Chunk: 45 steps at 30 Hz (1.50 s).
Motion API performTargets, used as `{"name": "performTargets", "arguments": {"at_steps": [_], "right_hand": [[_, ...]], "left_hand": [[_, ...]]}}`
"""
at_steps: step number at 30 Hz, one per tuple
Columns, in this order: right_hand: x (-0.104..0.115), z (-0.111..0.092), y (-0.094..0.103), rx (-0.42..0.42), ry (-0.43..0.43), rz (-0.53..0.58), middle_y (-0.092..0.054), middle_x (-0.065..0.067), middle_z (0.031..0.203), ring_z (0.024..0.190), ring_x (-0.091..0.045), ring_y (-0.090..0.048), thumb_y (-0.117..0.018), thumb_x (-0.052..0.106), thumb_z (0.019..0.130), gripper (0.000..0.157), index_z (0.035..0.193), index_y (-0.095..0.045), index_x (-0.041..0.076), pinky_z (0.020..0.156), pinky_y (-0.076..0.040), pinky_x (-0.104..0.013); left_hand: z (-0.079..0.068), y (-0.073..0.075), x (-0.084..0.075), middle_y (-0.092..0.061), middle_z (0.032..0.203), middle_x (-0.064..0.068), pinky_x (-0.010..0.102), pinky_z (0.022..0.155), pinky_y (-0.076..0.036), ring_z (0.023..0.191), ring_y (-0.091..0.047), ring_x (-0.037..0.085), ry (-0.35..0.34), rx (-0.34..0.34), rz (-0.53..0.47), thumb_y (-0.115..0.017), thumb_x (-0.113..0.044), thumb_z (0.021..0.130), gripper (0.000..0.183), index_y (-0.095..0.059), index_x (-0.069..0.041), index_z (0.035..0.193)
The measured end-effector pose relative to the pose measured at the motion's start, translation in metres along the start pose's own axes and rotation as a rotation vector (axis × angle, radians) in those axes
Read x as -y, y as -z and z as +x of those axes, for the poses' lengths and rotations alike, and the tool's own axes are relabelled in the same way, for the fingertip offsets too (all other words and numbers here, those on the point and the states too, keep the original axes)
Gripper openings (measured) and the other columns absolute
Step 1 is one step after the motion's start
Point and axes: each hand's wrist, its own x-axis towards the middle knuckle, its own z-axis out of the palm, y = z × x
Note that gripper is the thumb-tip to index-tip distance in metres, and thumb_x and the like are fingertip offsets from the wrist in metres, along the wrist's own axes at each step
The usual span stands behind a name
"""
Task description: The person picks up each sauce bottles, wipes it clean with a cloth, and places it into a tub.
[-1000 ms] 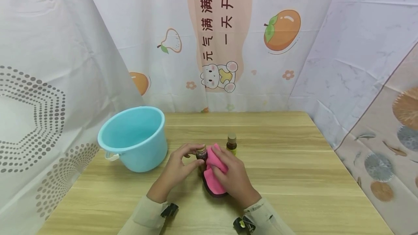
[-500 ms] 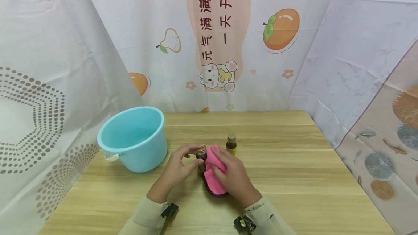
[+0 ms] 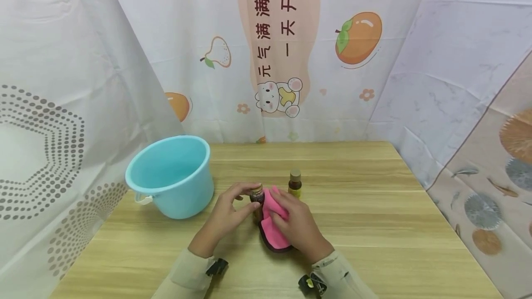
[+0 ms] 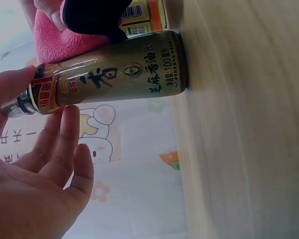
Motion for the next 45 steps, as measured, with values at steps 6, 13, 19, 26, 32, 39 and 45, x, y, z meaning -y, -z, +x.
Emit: {"name": "performTargets", "arguments": {"at_steps": [6, 13, 19, 26, 32, 39, 45], "right_hand": [[0.0006, -0.0017, -0.0006, 0.023, -0.012, 0.006, -0.063, -0.013, 0.143, 0.126, -0.027, -0.065, -0.083, 0.014, 0.089, 0.058, 0.144, -0.063, 0.012, 0.095, -0.059, -0.042], [-0.0007, -0.0023, -0.0031, 0.091, -0.035, -0.025, -0.066, -0.01, 0.141, 0.125, -0.023, -0.065, -0.081, 0.013, 0.09, 0.058, 0.144, -0.062, 0.01, 0.095, -0.059, -0.04], [-0.001, -0.0036, -0.003, 0.105, -0.065, -0.034, -0.067, -0.009, 0.139, 0.126, -0.024, -0.065, -0.082, 0.014, 0.089, 0.057, 0.143, -0.063, 0.009, 0.098, -0.058, -0.042], [-0.0026, -0.0041, -0.0035, 0.152, -0.117, -0.058, -0.069, -0.005, 0.137, 0.124, -0.02, -0.065, -0.081, 0.019, 0.091, 0.055, 0.142, -0.064, 0.01, 0.099, -0.057, -0.042], [-0.0038, -0.0038, -0.0047, 0.133, -0.1, -0.068, -0.07, -0.006, 0.135, 0.121, -0.02, -0.067, -0.083, 0.018, 0.089, 0.056, 0.141, -0.065, 0.009, 0.095, -0.059, -0.042], [-0.0047, -0.0037, -0.0053, 0.098, -0.084, -0.083, -0.07, -0.005, 0.134, 0.116, -0.018, -0.069, -0.084, 0.022, 0.088, 0.056, 0.14, -0.066, 0.011, 0.09, -0.06, -0.04], [-0.0034, -0.0034, -0.0052, 0.076, -0.059, -0.07, -0.07, -0.007, 0.134, 0.118, -0.019, -0.069, -0.084, 0.022, 0.089, 0.055, 0.14, -0.066, 0.012, 0.091, -0.06, -0.04]], "left_hand": [[-0.0015, -0.0004, 0.0004, -0.063, 0.13, -0.016, 0.052, 0.093, -0.049, 0.112, -0.062, 0.008, -0.011, -0.015, 0.005, -0.077, -0.035, 0.095, 0.04, -0.064, -0.041, 0.133], [-0.0011, -0.0008, 0.0002, -0.063, 0.127, -0.014, 0.047, 0.093, -0.048, 0.11, -0.062, 0.008, -0.003, -0.045, 0.022, -0.08, -0.032, 0.092, 0.041, -0.067, -0.039, 0.131], [-0.0001, -0.0026, -0.0009, -0.063, 0.126, -0.015, 0.048, 0.092, -0.05, 0.108, -0.062, 0.008, 0.012, -0.045, 0.018, -0.08, -0.029, 0.092, 0.041, -0.067, -0.042, 0.13], [0.0, -0.0016, -0.0029, -0.063, 0.127, -0.018, 0.05, 0.092, -0.051, 0.108, -0.062, 0.007, 0.022, -0.047, 0.015, -0.08, -0.029, 0.093, 0.041, -0.067, -0.042, 0.13], [0.0004, -0.0015, -0.0024, -0.064, 0.128, -0.017, 0.05, 0.091, -0.051, 0.108, -0.063, 0.008, 0.016, -0.048, 0.02, -0.079, -0.028, 0.094, 0.041, -0.067, -0.042, 0.131], [0.0016, -0.0013, 0.0004, -0.063, 0.128, -0.018, 0.047, 0.091, -0.051, 0.109, -0.062, 0.007, 0.006, -0.034, 0.025, -0.078, -0.029, 0.094, 0.041, -0.067, -0.041, 0.131], [0.0001, -0.0013, 0.0019, -0.064, 0.128, -0.017, 0.046, 0.09, -0.051, 0.109, -0.062, 0.008, -0.008, -0.037, 0.028, -0.078, -0.029, 0.094, 0.042, -0.066, -0.042, 0.132]]}}
